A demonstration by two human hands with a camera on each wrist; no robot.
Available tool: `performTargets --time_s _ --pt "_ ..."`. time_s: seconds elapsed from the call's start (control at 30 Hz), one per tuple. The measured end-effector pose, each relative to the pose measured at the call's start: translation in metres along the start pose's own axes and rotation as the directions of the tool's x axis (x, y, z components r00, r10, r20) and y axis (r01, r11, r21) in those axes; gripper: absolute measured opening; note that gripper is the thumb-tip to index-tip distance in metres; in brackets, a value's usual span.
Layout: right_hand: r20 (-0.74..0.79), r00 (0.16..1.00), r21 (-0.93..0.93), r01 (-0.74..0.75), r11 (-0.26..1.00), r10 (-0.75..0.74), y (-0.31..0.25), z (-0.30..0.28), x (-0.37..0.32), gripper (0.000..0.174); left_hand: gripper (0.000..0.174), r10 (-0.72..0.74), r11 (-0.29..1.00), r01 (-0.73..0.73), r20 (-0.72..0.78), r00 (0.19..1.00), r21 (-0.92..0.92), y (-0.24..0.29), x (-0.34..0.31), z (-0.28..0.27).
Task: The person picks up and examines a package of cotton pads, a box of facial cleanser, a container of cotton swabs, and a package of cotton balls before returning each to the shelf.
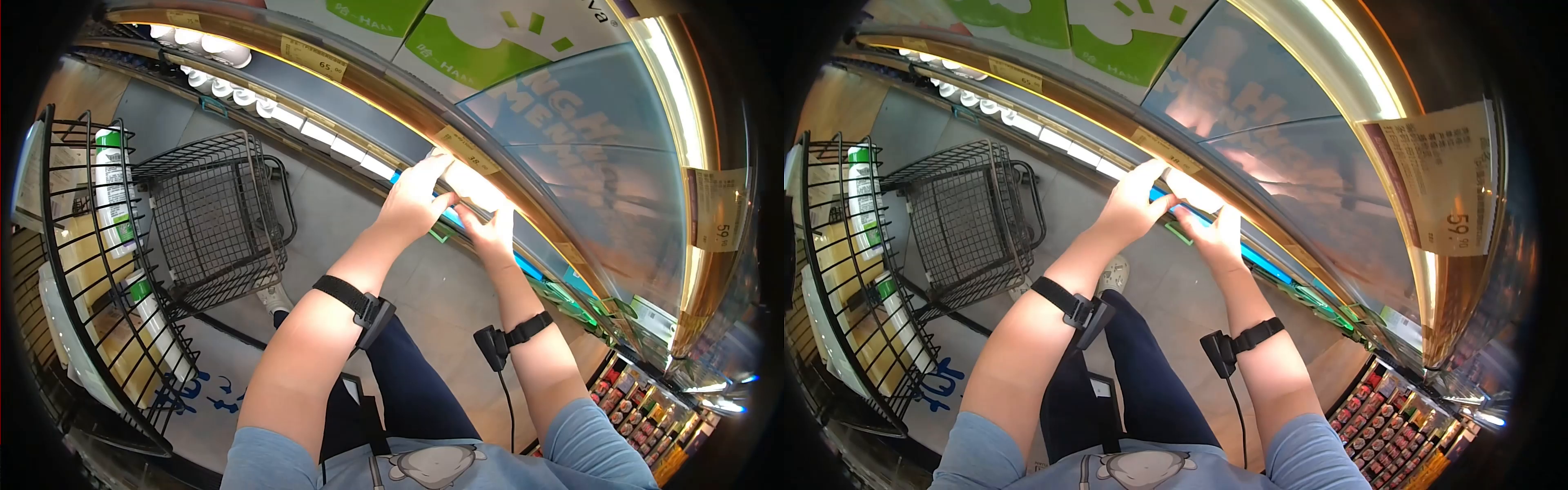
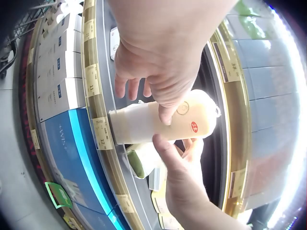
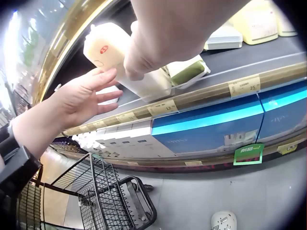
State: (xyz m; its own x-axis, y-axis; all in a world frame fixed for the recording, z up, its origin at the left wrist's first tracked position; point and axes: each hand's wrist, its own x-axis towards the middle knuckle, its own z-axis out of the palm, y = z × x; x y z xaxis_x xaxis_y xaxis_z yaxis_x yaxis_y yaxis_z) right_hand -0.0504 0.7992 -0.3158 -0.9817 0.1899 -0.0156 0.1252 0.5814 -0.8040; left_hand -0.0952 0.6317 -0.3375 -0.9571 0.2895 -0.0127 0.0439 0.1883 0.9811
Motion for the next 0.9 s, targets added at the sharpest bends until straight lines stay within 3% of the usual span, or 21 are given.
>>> performTargets --time_s 0.03,0.1,0.17,0.2,0.33,0.4,0.53,0.57,0.6,0.63,0.67,0.7,0.73,0.8,0.9 --pt "0.159 0.959 0.220 -0.267 0.938 0.236 -0.001 -0.004 0.003 0.053 0.055 0.001 1.000 -0.001 -0.001 1.000 0.000 0.004 0.002 -0.002" --pt "0.133 0.950 0.160 -0.301 0.940 0.281 0.003 -0.005 0.011 0.054 0.049 -0.204 0.979 0.204 0.097 0.974 0.002 0.009 0.008 -0.004" --pt "0.067 0.942 0.026 -0.331 0.943 0.328 -0.012 -0.009 0.018 0.055 0.048 -0.166 0.986 0.166 0.063 0.984 0.001 0.000 0.010 0.003" --pt "0.066 0.901 -0.136 -0.418 0.898 0.429 -0.032 -0.012 0.024 0.058 0.047 -0.129 0.992 0.129 0.030 0.991 0.002 0.000 0.011 0.004" --pt "0.031 0.917 -0.172 -0.387 0.906 0.398 0.004 -0.020 0.037 0.057 0.043 -0.177 0.982 0.175 0.019 0.984 0.076 0.003 0.018 0.009" --pt "0.040 0.883 -0.347 -0.427 0.835 0.468 0.005 -0.025 0.042 0.056 0.037 -0.239 0.969 0.235 0.039 0.970 0.078 0.009 0.021 0.009" --pt "0.060 0.895 -0.326 -0.401 0.856 0.442 0.004 -0.019 0.044 0.056 0.033 -0.272 0.961 0.269 0.039 0.962 0.068 0.016 0.022 0.009" --pt "0.146 0.869 0.325 -0.494 0.807 0.473 0.013 -0.015 0.044 0.056 0.033 -0.266 0.963 0.264 0.025 0.964 0.062 0.016 0.021 0.009" --pt "0.237 0.863 0.822 -0.422 0.381 0.446 0.018 -0.013 0.043 0.056 0.033 -0.260 0.964 0.259 0.011 0.966 0.055 0.016 0.020 0.010" --pt "0.237 0.863 0.823 -0.422 0.379 0.447 0.002 -0.014 0.043 0.056 0.033 -0.260 0.964 0.259 0.012 0.965 0.057 0.015 0.020 0.010" --pt "0.209 0.895 0.413 -0.447 0.794 0.395 -0.031 -0.016 0.043 0.053 0.034 -0.260 0.965 0.259 0.025 0.965 0.046 0.013 0.019 0.009" --pt "0.217 0.917 -0.136 -0.310 0.941 0.333 -0.048 -0.017 0.042 0.051 0.036 -0.259 0.966 0.258 0.038 0.965 0.035 0.010 0.018 0.010" --pt "0.216 0.917 -0.135 -0.312 0.940 0.335 -0.038 -0.019 0.038 0.051 0.036 -0.259 0.965 0.258 0.041 0.965 0.036 0.007 0.017 0.012" --pt "0.228 0.956 0.130 -0.218 0.967 0.185 -0.004 -0.021 0.030 0.049 0.041 -0.206 0.976 0.205 0.002 0.979 0.080 0.001 0.014 0.015" --pt "0.208 0.952 0.091 -0.249 0.964 0.226 0.012 -0.019 0.027 0.052 0.047 -0.230 0.972 0.231 -0.027 0.973 0.051 0.001 0.007 0.016"
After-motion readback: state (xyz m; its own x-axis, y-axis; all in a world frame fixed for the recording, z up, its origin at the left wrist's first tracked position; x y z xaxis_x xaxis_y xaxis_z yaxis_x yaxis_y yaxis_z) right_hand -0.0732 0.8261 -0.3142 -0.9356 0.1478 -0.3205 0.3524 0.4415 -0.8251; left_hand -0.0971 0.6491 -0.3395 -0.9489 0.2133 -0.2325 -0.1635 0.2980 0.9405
